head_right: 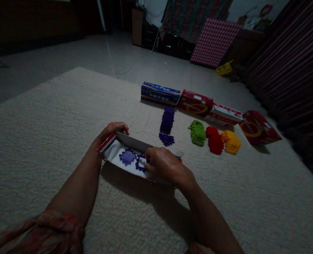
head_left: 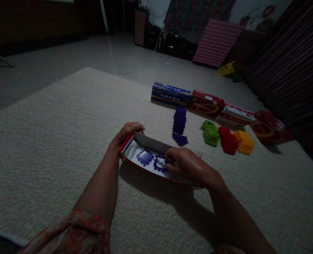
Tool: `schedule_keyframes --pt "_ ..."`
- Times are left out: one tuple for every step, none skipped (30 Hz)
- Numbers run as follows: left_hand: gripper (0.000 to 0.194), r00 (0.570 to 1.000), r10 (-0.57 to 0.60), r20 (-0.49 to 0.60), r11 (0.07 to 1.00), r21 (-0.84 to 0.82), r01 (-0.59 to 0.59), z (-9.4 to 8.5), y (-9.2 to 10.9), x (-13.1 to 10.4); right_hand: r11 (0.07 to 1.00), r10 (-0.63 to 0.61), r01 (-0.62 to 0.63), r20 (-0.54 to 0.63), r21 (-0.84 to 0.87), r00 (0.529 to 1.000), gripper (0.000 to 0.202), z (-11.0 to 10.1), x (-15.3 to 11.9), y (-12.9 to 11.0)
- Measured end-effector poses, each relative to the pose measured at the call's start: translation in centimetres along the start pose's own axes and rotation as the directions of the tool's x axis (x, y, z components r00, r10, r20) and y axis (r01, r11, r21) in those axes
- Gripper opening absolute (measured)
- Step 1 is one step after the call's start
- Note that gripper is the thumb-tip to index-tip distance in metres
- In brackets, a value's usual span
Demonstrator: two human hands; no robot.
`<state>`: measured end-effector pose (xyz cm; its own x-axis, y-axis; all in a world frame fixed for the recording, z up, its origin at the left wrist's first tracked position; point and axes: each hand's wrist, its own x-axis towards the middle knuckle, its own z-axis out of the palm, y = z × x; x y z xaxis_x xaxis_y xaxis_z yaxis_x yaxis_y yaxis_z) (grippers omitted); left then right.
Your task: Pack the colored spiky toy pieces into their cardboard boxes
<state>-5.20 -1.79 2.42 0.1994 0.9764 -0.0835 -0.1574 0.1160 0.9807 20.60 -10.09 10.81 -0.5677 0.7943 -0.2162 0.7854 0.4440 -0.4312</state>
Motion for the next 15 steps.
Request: schedule_keyframes --pt "0.023 1.0 0.001 0.0 1.0 -0.001 -0.001 0.0 -0.1 0.0 0.999 -0.012 0.013 0.006 -0.036 1.0 0.005 0.1 0.0 -0.1" --pt "0.024 1.0 0.002 0.0 1.0 -0.004 -0.002 0.0 -0.1 0.0 0.997 -0.02 0.021 0.009 -0.076 1.0 0.007 0.2 0.0 -0.2" --pt "0.025 1.0 0.004 0.0 1.0 -0.008 -0.004 -0.1 -0.2 0.0 0.993 -0.025 0.026 0.011 -0.117 1.0 0.011 0.4 0.0 -0.2" --pt "0.026 1.0 0.003 0.002 1.0 -0.011 -0.003 -0.1 -0.2 0.0 0.988 -0.026 0.028 0.013 -0.153 1.0 0.014 0.6 0.0 -0.2" --pt "0.026 1.0 0.0 0.006 1.0 -0.014 0.0 -0.1 -0.2 0.0 0.983 -0.024 0.026 0.018 -0.179 1.0 0.016 0.8 0.1 -0.2" --pt "0.027 1.0 -0.005 0.012 1.0 -0.018 0.005 -0.1 -0.3 0.0 0.98 -0.017 0.022 0.025 -0.197 1.0 0.018 1.0 0.2 -0.2" --pt "0.026 1.0 -0.008 0.015 1.0 -0.022 0.008 -0.1 -0.3 0.0 0.978 -0.01 0.017 0.034 -0.21 0.999 0.018 1.2 0.3 -0.1" --pt "0.026 1.0 -0.008 0.014 1.0 -0.025 0.008 -0.1 -0.3 0.1 0.976 -0.003 0.012 0.042 -0.219 0.999 0.019 1.3 0.3 -0.1" --pt "0.025 1.0 -0.004 0.01 1.0 -0.025 0.004 -0.1 -0.3 0.1 0.974 0.003 0.008 0.048 -0.227 0.999 0.02 1.4 0.4 -0.1" --pt "0.024 1.0 0.003 0.007 1.0 -0.024 -0.002 -0.1 -0.3 0.1 0.972 0.006 0.006 0.05 -0.235 0.999 0.022 1.5 0.5 -0.1" --pt "0.024 1.0 0.008 0.006 1.0 -0.02 -0.008 -0.1 -0.3 0.2 0.97 0.006 0.007 0.053 -0.243 0.999 0.024 1.6 0.6 -0.1" --pt "0.024 1.0 0.01 0.006 1.0 -0.015 -0.01 -0.1 -0.2 0.2 0.969 0.003 0.011 0.057 -0.249 0.998 0.026 1.6 0.6 -0.1" --pt "0.024 1.0 0.009 0.006 1.0 -0.012 -0.008 -0.1 -0.2 0.2 0.967 -0.002 0.018 0.064 -0.252 0.998 0.027 1.6 0.7 0.0" --pt "0.024 1.0 0.003 0.007 1.0 -0.012 -0.003 -0.1 -0.2 0.2 0.967 -0.004 0.022 0.073 -0.254 0.997 0.028 1.6 0.7 -0.1" --pt "0.023 1.0 -0.004 0.007 1.0 -0.013 0.004 -0.1 -0.2 0.2 0.967 -0.002 0.023 0.084 -0.255 0.996 0.029 1.5 0.7 -0.1"
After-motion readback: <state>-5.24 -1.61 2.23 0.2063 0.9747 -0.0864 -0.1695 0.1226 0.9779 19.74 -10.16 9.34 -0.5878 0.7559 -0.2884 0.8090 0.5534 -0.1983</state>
